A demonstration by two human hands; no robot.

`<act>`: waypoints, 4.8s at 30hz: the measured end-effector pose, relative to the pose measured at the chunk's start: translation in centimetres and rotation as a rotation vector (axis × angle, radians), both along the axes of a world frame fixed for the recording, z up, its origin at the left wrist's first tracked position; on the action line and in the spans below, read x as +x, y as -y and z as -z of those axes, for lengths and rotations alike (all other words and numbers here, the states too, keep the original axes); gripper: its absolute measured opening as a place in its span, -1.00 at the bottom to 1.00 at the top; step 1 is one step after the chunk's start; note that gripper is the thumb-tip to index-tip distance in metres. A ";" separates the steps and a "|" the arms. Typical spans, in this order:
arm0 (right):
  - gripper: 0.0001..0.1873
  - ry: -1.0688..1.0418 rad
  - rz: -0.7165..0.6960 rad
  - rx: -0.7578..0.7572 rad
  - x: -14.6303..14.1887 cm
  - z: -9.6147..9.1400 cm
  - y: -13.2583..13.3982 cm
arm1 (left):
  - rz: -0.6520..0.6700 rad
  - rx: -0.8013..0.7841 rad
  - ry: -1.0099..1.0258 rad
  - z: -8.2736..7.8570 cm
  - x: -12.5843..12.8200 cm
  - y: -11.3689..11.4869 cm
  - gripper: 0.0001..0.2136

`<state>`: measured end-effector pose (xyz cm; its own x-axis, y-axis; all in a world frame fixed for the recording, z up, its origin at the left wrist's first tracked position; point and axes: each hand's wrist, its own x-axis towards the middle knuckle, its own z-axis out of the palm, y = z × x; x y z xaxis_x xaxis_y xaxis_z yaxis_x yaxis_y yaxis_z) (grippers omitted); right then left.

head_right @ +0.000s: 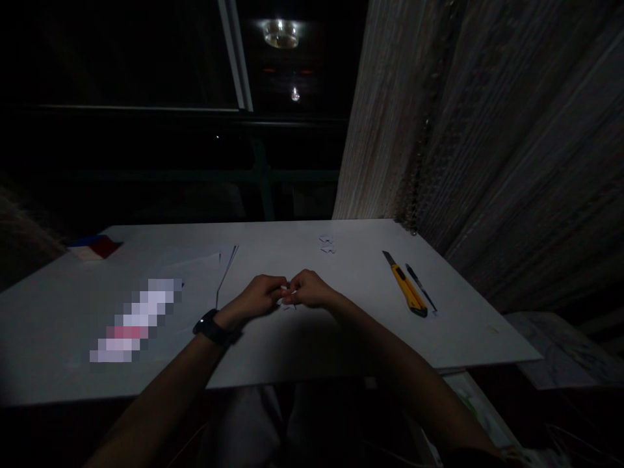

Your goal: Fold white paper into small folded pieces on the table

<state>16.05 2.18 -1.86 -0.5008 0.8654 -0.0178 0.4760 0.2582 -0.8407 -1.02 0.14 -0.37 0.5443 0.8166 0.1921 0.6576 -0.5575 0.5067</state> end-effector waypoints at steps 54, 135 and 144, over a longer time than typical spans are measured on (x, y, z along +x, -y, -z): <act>-0.74 -0.273 0.195 0.171 -0.4 -1.1 0.0 | -0.304 0.022 0.592 0.1 0.9 0.3 -0.67; -0.75 0.387 0.010 0.696 -3.1 -1.6 3.6 | -0.528 -0.181 0.949 -0.3 2.3 0.1 -0.55; -0.73 0.371 -0.020 0.605 -2.9 -2.5 4.1 | -0.550 -0.085 0.923 -0.3 2.1 0.1 -0.54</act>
